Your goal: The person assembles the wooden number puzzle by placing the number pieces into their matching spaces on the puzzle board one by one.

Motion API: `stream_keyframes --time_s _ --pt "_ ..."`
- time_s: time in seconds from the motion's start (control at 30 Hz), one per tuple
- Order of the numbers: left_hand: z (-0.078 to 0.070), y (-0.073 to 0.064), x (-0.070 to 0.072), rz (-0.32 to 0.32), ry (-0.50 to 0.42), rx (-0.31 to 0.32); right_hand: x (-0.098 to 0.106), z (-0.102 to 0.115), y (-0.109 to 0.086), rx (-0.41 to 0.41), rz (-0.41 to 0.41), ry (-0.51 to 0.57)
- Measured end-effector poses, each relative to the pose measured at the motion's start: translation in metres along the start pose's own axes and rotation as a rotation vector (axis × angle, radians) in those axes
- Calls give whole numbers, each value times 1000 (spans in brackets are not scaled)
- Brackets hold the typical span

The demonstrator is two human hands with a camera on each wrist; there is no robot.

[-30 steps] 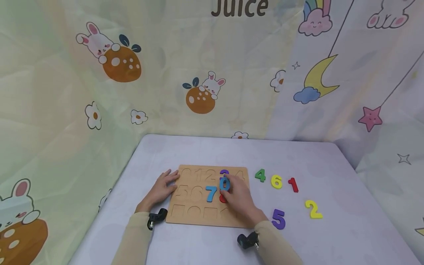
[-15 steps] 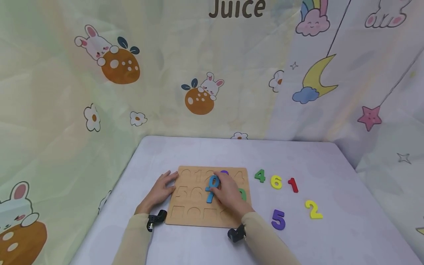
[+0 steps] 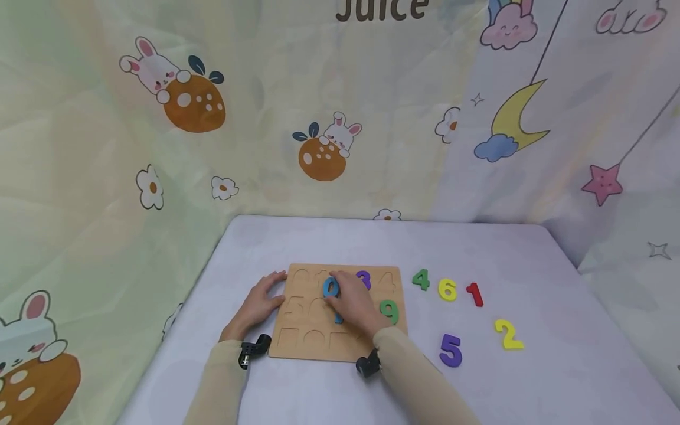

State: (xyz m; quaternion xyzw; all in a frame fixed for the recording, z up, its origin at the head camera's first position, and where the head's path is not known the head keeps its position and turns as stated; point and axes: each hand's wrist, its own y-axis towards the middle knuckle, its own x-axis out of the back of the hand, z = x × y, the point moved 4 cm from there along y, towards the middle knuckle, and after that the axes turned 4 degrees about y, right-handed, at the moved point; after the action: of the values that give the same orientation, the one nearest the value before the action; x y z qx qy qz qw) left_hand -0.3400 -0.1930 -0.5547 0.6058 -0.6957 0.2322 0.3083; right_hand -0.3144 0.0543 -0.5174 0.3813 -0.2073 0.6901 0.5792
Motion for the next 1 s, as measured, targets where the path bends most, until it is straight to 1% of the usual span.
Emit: stream_keyframes --time_s 0.17,0.27,0.37,0.43,0.53,0.6,0.67,0.83,0.93,1.0 --pt "0 1 2 2 -26 13 -6 2 8 -35 19 19" --pt "3 0 1 1 -31 35 -13 3 11 -29 29 23" --pt "5 -1 -1 5 -28 45 -18 6 14 -18 24 14" --pt "4 -1 -1 4 -29 21 -20 8 16 -18 10 -3" --pt "2 0 -1 3 -14 -15 -20 14 21 4 -35 -42" --pt "1 0 0 7 -6 -28 -20 16 23 15 -56 -53" --pt "0 0 0 17 5 -24 -21 17 26 16 -67 -45" --pt "2 -1 -1 34 -4 -2 -28 15 29 -33 -45 13" --pt "3 -1 -1 32 4 2 -32 14 31 -57 -38 9" --pt "3 -1 -1 29 12 -6 -33 15 34 -62 -33 -1"
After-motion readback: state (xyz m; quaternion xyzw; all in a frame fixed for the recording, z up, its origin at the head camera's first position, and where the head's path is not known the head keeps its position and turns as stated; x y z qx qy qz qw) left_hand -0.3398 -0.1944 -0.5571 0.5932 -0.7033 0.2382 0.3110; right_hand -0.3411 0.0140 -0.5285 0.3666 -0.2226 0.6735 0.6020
